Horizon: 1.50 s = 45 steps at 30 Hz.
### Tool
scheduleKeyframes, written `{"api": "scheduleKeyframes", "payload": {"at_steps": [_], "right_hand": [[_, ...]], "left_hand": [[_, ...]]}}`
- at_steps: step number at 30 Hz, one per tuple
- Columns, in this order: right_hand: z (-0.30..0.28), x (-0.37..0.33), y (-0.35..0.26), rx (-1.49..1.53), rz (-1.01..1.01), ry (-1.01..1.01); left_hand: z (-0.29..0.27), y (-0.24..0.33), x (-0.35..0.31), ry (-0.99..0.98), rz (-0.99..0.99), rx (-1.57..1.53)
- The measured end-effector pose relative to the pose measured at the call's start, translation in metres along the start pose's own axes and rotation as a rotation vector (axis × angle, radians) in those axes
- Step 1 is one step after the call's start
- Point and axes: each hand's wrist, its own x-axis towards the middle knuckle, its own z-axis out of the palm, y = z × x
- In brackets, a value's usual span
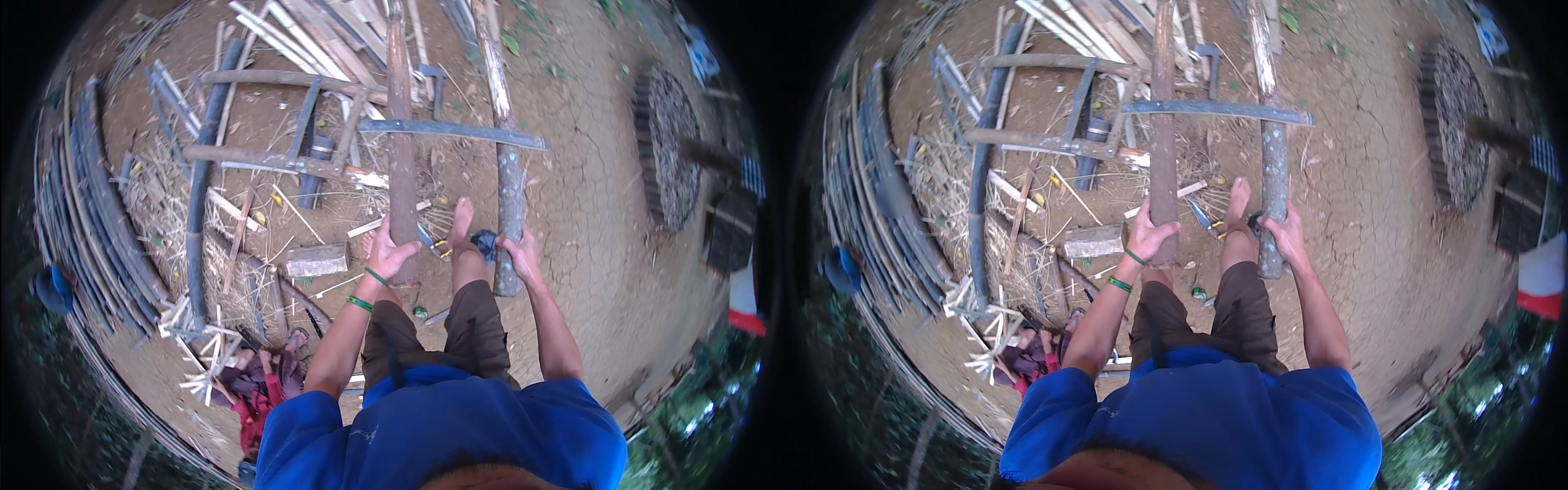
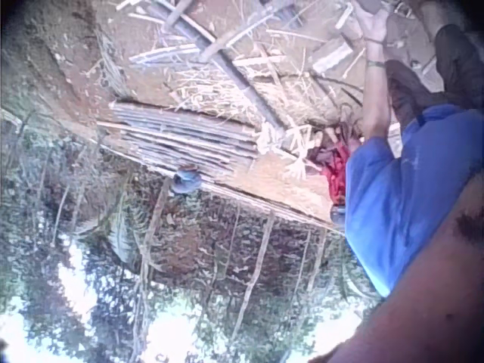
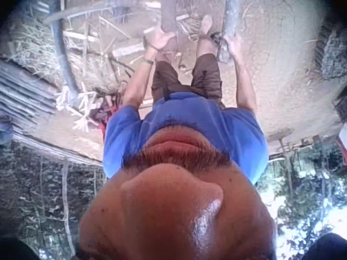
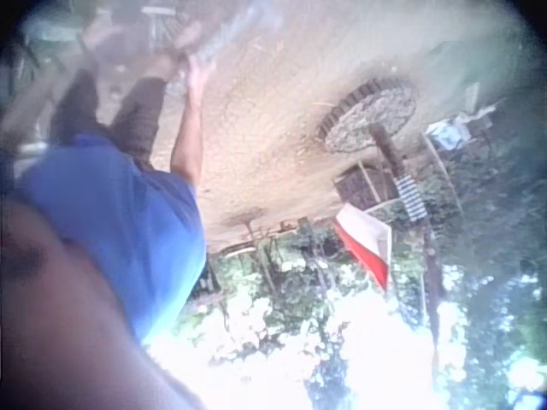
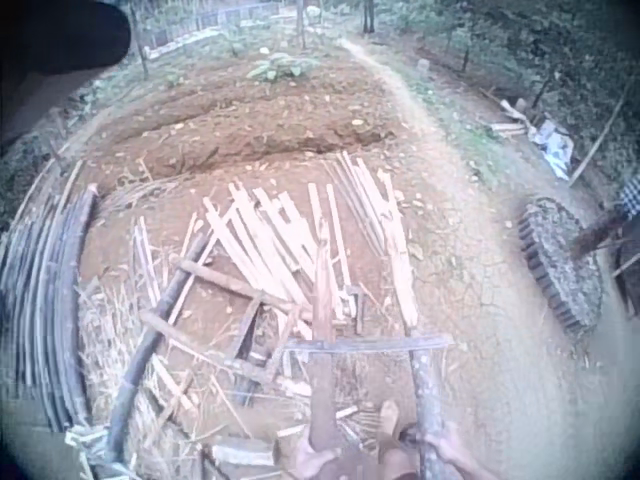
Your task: The person assembles a wooden structure by positioning vertical logs and securing horizontal planks. They use pliers to remove nails from a plank and a machete to drive nails into the wood, working on the ground in an outdoor area.
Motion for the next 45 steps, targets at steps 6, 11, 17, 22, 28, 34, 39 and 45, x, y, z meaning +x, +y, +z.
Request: {"api": "scheduleKeyframes", "payload": {"at_steps": [6, 11, 17, 22, 28, 34, 39, 45], "right_hand": [[0.031, -0.011, 0.076, 0.162, 0.126, 0.15], [0.034, 0.016, 0.193, 0.223, 0.154, 0.247], [0.044, 0.078, 0.344, 0.195, 0.101, 0.284], [0.056, 0.137, 0.451, 0.119, 0.065, 0.292], [0.089, 0.182, 0.541, 0.167, -0.02, 0.336], [0.118, 0.211, 0.574, -0.041, 0.014, 0.467], [0.113, 0.21, 0.543, -0.406, 0.196, 0.367], [0.117, 0.213, 0.571, -0.491, 0.07, 0.494]], "left_hand": [[-0.011, -0.07, 0.042, -0.187, -0.084, 0.097], [0.012, -0.146, 0.079, -0.301, -0.208, 0.159], [0.027, -0.295, 0.122, -0.312, -0.2, 0.287], [0.03, -0.421, 0.153, -0.299, -0.05, 0.406], [0.018, -0.525, 0.168, -0.214, 0.022, 0.459], [0.016, -0.563, 0.188, -0.12, 0.119, 0.79], [0.024, -0.546, 0.188, -0.081, -0.017, 1.032], [0.025, -0.55, 0.172, -0.113, -0.079, 1.223]]}}
